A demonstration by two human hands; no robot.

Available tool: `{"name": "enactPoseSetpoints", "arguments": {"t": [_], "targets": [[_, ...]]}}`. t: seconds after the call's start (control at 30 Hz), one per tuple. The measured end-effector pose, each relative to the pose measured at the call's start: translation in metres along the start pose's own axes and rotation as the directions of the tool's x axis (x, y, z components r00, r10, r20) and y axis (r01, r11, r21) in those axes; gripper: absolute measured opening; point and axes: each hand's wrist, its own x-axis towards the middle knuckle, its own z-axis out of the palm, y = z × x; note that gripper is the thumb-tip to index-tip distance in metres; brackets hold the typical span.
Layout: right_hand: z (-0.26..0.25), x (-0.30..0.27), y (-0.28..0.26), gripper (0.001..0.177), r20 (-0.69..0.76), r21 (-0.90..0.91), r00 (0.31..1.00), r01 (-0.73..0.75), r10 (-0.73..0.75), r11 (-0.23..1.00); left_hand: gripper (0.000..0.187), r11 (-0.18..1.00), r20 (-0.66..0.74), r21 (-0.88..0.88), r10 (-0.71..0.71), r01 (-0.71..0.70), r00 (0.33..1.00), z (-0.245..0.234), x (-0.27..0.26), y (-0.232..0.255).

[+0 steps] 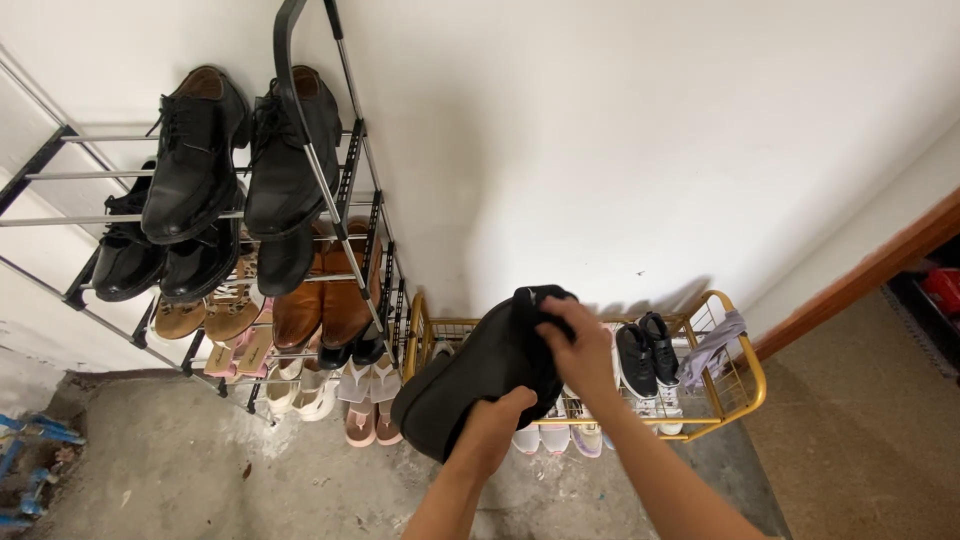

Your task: Cleaning and polishing a black leather dress shoe with a cloth.

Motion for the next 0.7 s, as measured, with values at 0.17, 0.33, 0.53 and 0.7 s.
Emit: {"name": "enactPoseSetpoints", "arguments": {"t": [0.17, 0.33, 0.53, 0.7], "targets": [[0.015, -0.023, -0.049, 0.02, 0.242, 0.115, 0.968, -0.1, 0.07, 0.988, 0.019, 0.984, 0.085, -0.158, 0.094, -0.079, 0.992, -0.015, 0.014, -0.011], [0.01, -0.011, -0.034, 0.021, 0.353, 0.147, 0.931, 0.041, -0.091, 0.988, 0.02, 0.993, 0.078, -0.002, 0.116, -0.116, 0.99, -0.024, 0.016, -0.013], [-0.005, 0.022, 0.028, 0.02, 0.023, -0.228, 0.959, 0.281, -0.284, 0.932, 0.024, 0.998, 0.065, -0.057, 0.029, -0.025, 0.997, -0.021, 0.01, -0.018], [-0.019, 0.035, 0.021, 0.022, -0.052, 0.086, 0.972, -0.226, 0.231, 0.97, 0.02, 0.985, 0.065, -0.175, 0.009, 0.002, 0.998, -0.031, 0.01, -0.003]]}}
